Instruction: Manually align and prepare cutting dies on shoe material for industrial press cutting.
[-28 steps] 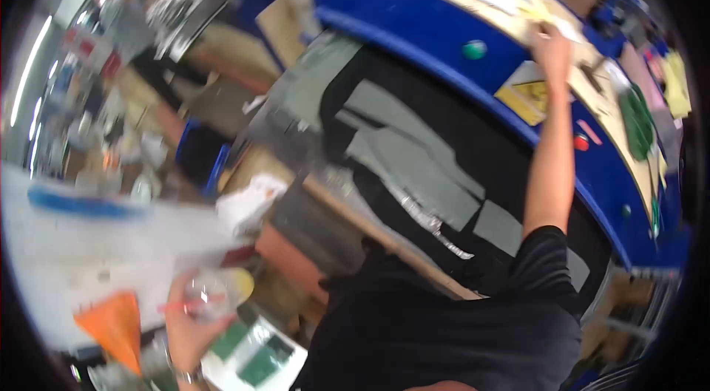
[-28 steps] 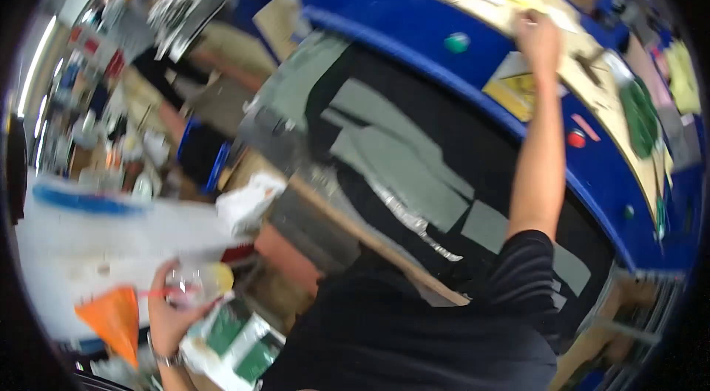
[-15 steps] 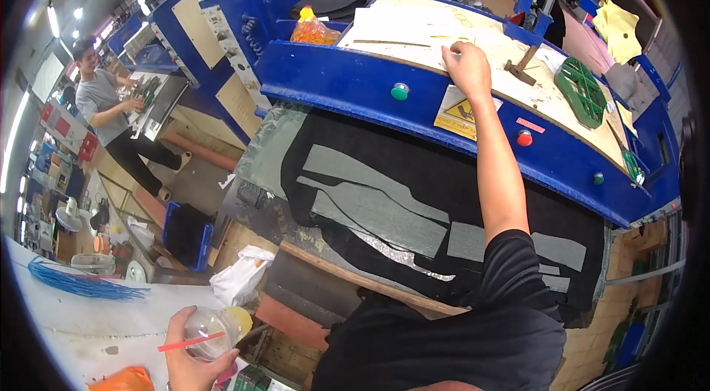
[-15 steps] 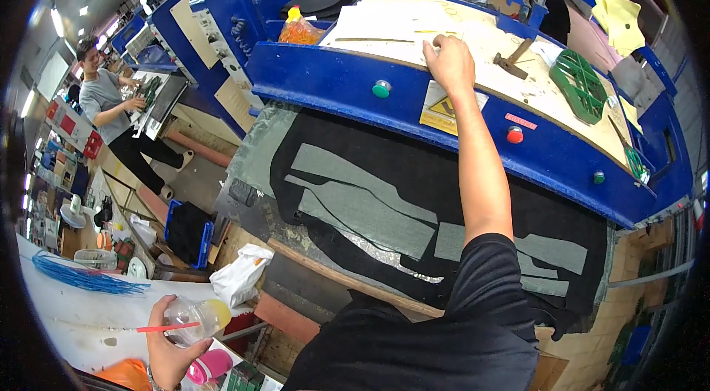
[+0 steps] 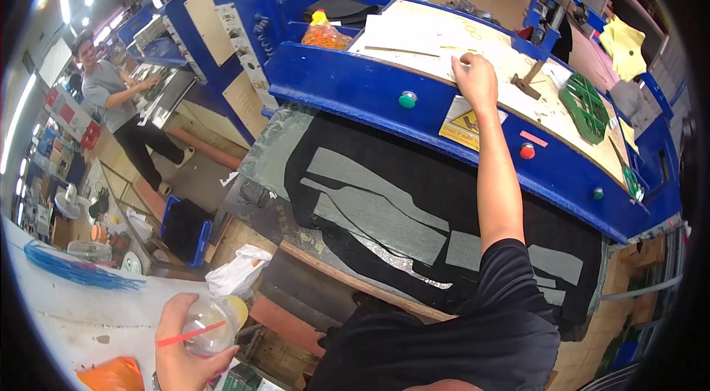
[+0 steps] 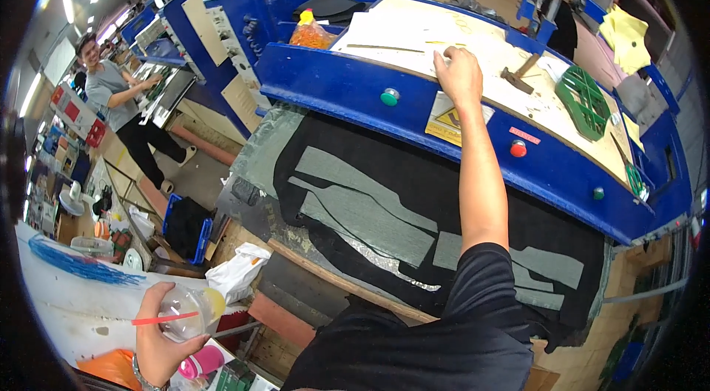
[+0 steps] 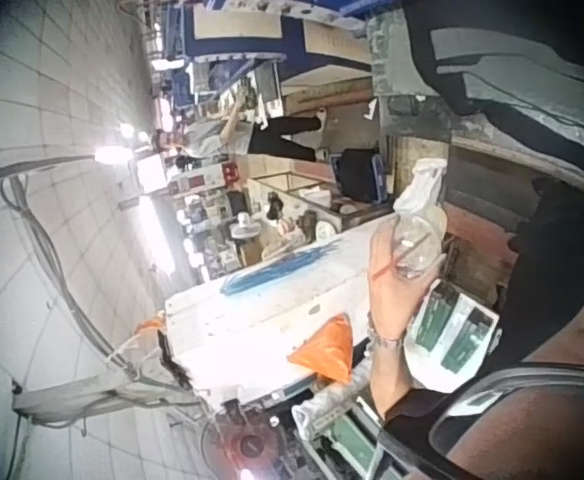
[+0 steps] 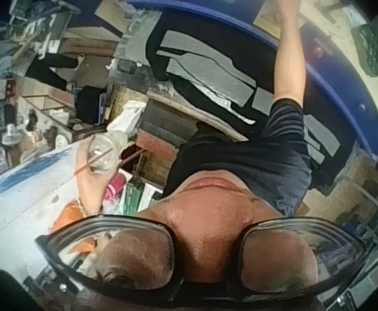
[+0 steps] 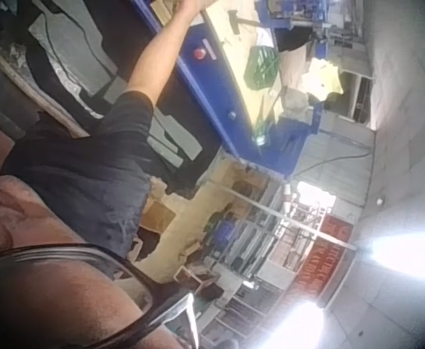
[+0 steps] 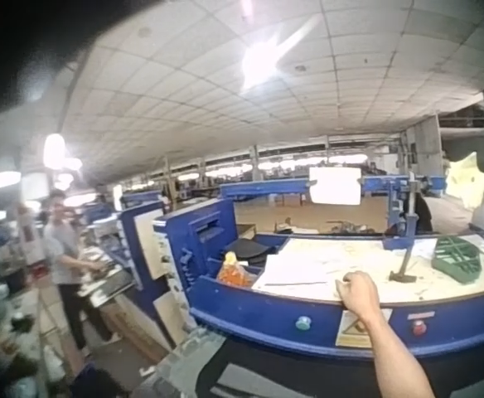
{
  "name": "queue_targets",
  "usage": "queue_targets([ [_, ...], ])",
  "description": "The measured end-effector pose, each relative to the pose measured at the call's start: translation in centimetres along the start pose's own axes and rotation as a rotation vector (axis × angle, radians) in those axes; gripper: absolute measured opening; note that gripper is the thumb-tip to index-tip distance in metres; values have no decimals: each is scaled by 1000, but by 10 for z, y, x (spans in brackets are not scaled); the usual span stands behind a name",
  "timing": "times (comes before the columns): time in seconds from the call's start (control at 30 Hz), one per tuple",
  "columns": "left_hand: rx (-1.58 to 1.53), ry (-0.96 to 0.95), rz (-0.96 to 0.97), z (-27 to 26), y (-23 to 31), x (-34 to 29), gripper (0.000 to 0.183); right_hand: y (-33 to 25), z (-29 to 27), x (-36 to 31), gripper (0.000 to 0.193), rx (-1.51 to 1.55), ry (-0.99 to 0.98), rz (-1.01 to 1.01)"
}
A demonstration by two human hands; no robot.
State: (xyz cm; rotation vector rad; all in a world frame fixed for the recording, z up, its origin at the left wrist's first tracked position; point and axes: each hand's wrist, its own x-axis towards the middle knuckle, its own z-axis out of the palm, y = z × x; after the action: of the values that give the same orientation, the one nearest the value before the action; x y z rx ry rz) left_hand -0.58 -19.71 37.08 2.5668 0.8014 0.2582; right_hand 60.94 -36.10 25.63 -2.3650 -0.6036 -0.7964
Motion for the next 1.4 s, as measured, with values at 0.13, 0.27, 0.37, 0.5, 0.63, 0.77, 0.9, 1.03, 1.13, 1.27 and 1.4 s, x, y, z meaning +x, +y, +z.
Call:
queue_targets([
  [0.13, 162, 69, 39, 7, 26, 7, 82, -7, 2, 1, 35, 33, -9, 14],
  [0.27, 100, 15, 50, 7, 36, 25, 82, 2, 2, 3, 36, 53, -18, 32],
  [0.37, 132, 50, 185, 6, 44, 31, 78, 1, -1, 3, 36, 65, -18, 21],
  [0.5, 166, 36, 210, 1, 62, 30, 75, -6, -3, 4, 36, 87, -31, 5],
  [0.63, 180, 15, 260, -1, 78, 35, 78, -2, -3, 3, 38, 74, -37, -23],
  [0.77, 128, -33, 321, -2, 89, 42, 74, -8, -12, 0, 39, 50, -56, 8],
  [0.9, 264, 10, 386, -1, 109, 41, 63, -17, -8, 0, 40, 60, -61, 10],
  [1.03, 354, 81, 486, 4, 121, 41, 54, -17, -12, -2, 39, 52, -54, 13],
  [1.13, 364, 60, 561, 1, 118, 40, 47, -11, -12, 0, 39, 43, -49, 23],
  [1.27, -71, 5, 284, -2, 133, 36, 56, -11, -7, 2, 39, 32, -55, 9],
  [1.4, 365, 111, 514, 4, 124, 45, 47, -8, -5, 3, 40, 48, -32, -12],
])
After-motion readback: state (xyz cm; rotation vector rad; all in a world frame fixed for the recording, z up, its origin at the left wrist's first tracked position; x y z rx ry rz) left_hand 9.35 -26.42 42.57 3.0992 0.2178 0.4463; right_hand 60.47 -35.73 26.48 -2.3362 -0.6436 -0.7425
